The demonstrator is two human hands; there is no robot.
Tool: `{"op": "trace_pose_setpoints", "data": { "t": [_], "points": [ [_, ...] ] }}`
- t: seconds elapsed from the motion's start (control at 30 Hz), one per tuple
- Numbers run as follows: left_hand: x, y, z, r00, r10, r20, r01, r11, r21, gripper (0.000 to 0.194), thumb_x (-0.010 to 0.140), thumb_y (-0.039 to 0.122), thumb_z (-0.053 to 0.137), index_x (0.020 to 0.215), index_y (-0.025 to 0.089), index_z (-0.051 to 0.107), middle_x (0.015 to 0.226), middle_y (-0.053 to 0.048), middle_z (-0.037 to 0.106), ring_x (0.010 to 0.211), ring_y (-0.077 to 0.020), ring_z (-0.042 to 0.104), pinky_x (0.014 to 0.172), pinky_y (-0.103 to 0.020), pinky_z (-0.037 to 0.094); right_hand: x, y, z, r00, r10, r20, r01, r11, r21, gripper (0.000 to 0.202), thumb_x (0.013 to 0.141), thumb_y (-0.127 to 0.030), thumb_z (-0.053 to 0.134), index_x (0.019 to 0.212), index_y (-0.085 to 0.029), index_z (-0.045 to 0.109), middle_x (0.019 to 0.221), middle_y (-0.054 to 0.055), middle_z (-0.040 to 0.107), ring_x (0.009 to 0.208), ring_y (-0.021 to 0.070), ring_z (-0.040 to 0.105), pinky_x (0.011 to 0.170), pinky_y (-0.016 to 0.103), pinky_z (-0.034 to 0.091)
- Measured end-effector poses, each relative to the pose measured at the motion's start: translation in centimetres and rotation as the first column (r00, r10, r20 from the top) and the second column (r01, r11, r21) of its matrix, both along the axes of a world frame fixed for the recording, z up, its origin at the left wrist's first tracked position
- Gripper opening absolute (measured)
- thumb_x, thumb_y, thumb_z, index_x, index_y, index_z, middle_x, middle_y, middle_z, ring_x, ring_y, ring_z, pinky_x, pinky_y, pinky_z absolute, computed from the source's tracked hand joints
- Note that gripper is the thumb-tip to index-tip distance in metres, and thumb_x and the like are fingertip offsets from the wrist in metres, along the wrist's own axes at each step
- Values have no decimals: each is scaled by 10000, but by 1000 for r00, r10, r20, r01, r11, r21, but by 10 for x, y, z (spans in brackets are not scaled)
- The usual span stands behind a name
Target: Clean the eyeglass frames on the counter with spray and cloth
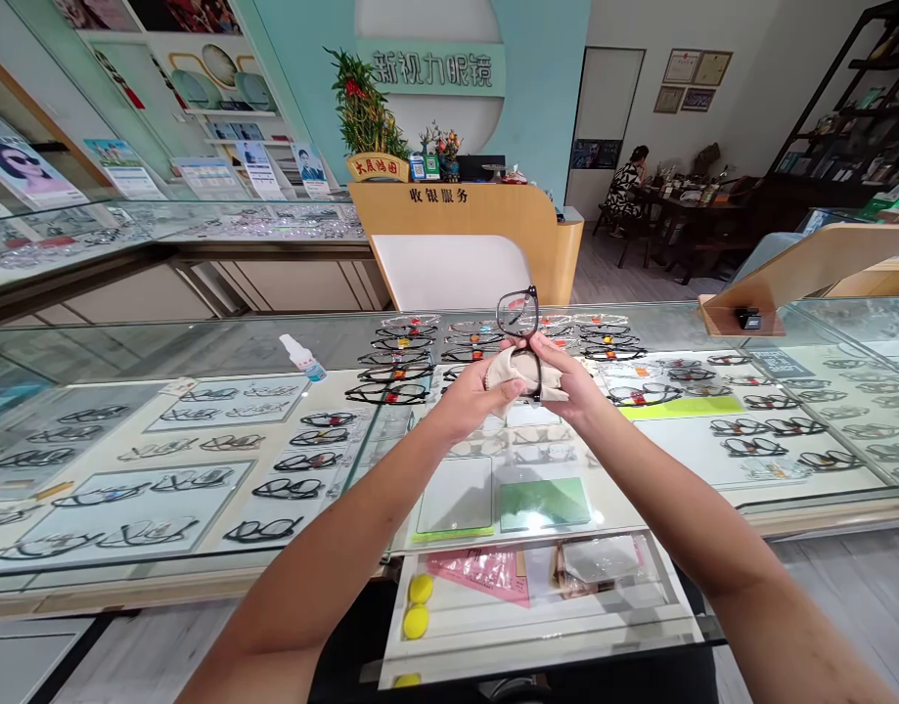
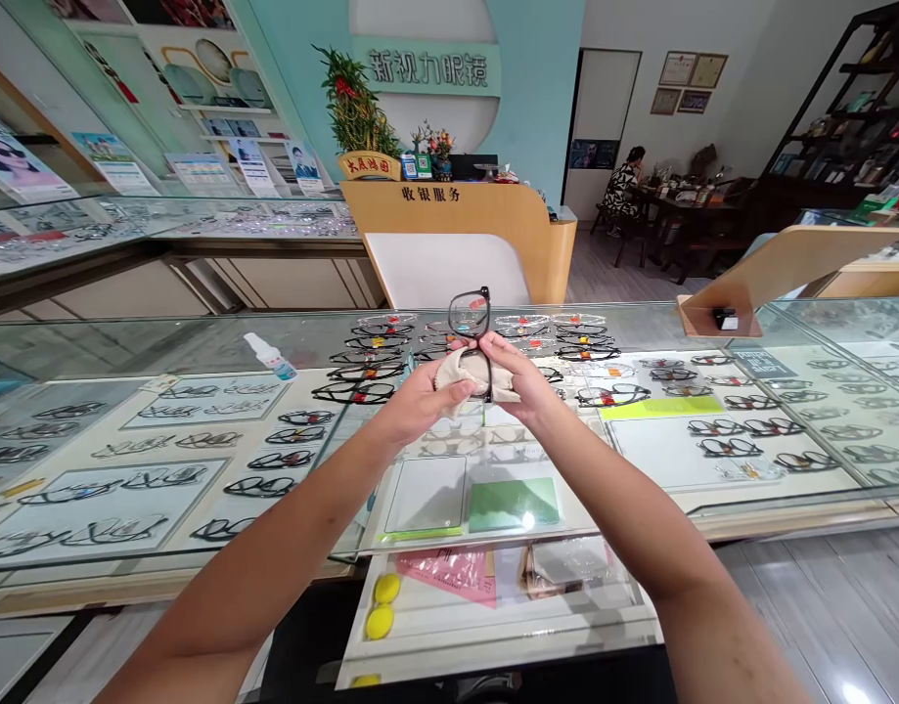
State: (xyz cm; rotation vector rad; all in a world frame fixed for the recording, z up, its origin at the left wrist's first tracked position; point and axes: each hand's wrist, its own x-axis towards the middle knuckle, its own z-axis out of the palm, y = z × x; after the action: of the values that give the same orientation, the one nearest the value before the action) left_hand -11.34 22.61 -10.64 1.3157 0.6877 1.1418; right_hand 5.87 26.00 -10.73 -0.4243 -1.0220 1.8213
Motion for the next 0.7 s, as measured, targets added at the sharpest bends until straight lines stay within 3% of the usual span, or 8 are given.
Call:
{"op": "trace_pose_setpoints", "data": {
  "t": [0.13, 0.27, 0.57, 0.7],
  "points": [
    [7, -5, 0, 992, 125, -7, -125, 991, 46, 577, 610, 472, 1090, 960, 157, 756, 817, -4, 687, 765, -154, 590, 730, -262, 500, -5, -2, -1, 1000, -20, -22, 20, 1000, 0, 384, 760, -490, 988, 892, -256, 713, 1100, 39, 837, 1089, 254, 790, 940, 346, 656],
    [13, -7, -2, 975, 221, 29, -222, 974, 40, 624, 538, 480, 1107, 936, 167, 742, 805, -4, 711, 734, -157, 615, 696, -269, 523, -12, -5, -3, 999, -14, -31, 15, 1000, 18, 416, 731, -523, 1011, 879, -258, 726, 1097, 40, 841, 1124, 265, 788, 984, 380, 659],
    [14, -5, -5, 910, 411, 50, -414, 904, 103, 675, 679, 792, 947, 902, 176, 781, 768, -16, 704, 686, -136, 582, 657, -271, 496, -14, -13, 1, 999, -37, 32, 35, 997, 65, 423, 716, -545, 1016, 863, -272, 729, 1154, 37, 856, 1144, 264, 786, 844, 335, 653],
    [10, 3, -11, 912, 409, 26, -409, 906, 110, 657, 766, 828, 866, 937, 197, 804, 863, -27, 748, 850, -173, 670, 767, -282, 526, -13, -10, -1, 998, -57, 40, 55, 997, 59, 408, 721, -521, 1018, 875, -271, 734, 1130, 19, 848, 1057, 225, 787, 813, 295, 632]
  ]
}}
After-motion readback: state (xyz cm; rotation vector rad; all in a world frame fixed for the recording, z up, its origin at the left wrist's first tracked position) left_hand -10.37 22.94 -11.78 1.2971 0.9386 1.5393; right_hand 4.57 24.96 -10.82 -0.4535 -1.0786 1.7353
